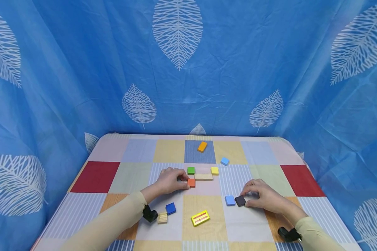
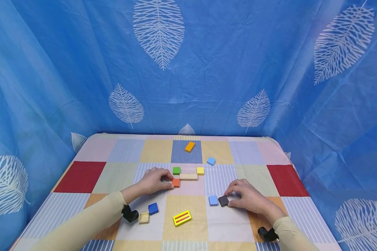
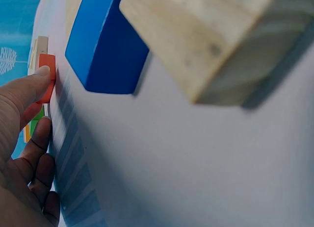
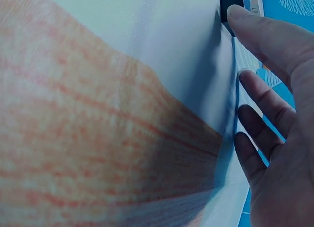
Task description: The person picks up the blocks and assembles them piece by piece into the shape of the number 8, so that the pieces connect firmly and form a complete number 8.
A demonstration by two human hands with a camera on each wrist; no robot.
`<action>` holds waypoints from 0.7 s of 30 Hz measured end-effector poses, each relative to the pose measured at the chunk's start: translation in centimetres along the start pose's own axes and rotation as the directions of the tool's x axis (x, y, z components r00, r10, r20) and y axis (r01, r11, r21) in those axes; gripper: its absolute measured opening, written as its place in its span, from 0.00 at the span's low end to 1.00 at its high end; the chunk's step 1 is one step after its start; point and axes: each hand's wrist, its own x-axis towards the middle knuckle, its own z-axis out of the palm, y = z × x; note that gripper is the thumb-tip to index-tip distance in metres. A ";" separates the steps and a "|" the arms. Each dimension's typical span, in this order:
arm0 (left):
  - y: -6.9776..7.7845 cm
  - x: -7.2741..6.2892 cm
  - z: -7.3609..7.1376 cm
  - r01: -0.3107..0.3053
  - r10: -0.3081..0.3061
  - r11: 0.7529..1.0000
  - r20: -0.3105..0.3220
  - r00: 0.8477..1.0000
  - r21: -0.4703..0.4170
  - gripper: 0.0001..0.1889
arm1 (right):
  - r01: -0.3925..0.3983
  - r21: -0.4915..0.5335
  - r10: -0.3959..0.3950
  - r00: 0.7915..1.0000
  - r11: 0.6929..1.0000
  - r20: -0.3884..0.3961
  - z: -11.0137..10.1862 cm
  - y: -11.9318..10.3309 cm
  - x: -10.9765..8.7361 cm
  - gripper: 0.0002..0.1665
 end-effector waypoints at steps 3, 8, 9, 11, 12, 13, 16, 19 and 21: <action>0.1 0.1 -0.1 0.000 0.000 1.000 -0.003 1.000 0.001 0.12 | -0.023 -0.001 0.023 1.000 1.000 -0.004 0.1 -0.1 0.1 0.16; 0.0 0.1 0.0 -0.002 0.002 1.000 -0.002 1.000 0.006 0.12 | -0.066 0.006 0.066 0.998 0.998 0.003 0.2 0.0 0.1 0.17; 0.0 0.1 0.0 -0.003 0.003 1.000 -0.002 1.000 0.007 0.12 | -0.068 0.010 0.068 0.998 0.998 0.003 0.2 0.1 0.1 0.17; -0.1 0.1 0.0 -0.006 0.006 1.000 -0.002 1.000 0.009 0.12 | -0.067 0.014 0.067 0.998 0.998 -0.001 0.3 0.1 0.0 0.17; -0.1 0.1 0.0 -0.007 0.007 1.000 -0.002 1.000 0.009 0.12 | -0.063 0.018 0.063 0.998 0.998 -0.005 0.4 0.2 0.0 0.17; -0.1 0.1 0.0 -0.010 0.010 1.000 -0.004 1.000 0.010 0.12 | -0.060 0.022 0.060 0.998 0.998 -0.010 0.4 0.2 0.0 0.17; -0.2 0.1 0.1 -0.010 0.010 1.000 -0.005 1.000 0.010 0.12 | -0.047 0.026 0.047 0.999 0.999 -0.025 0.5 0.2 -0.1 0.17; -0.2 0.1 0.2 -0.001 0.001 1.000 -0.005 1.000 0.007 0.12 | -0.039 0.026 0.040 0.999 0.999 -0.033 0.6 0.2 -0.1 0.17; -0.2 0.1 0.3 0.009 -0.009 1.000 -0.002 1.000 0.004 0.12 | -0.034 0.028 0.035 0.999 0.999 -0.036 0.6 0.3 -0.1 0.17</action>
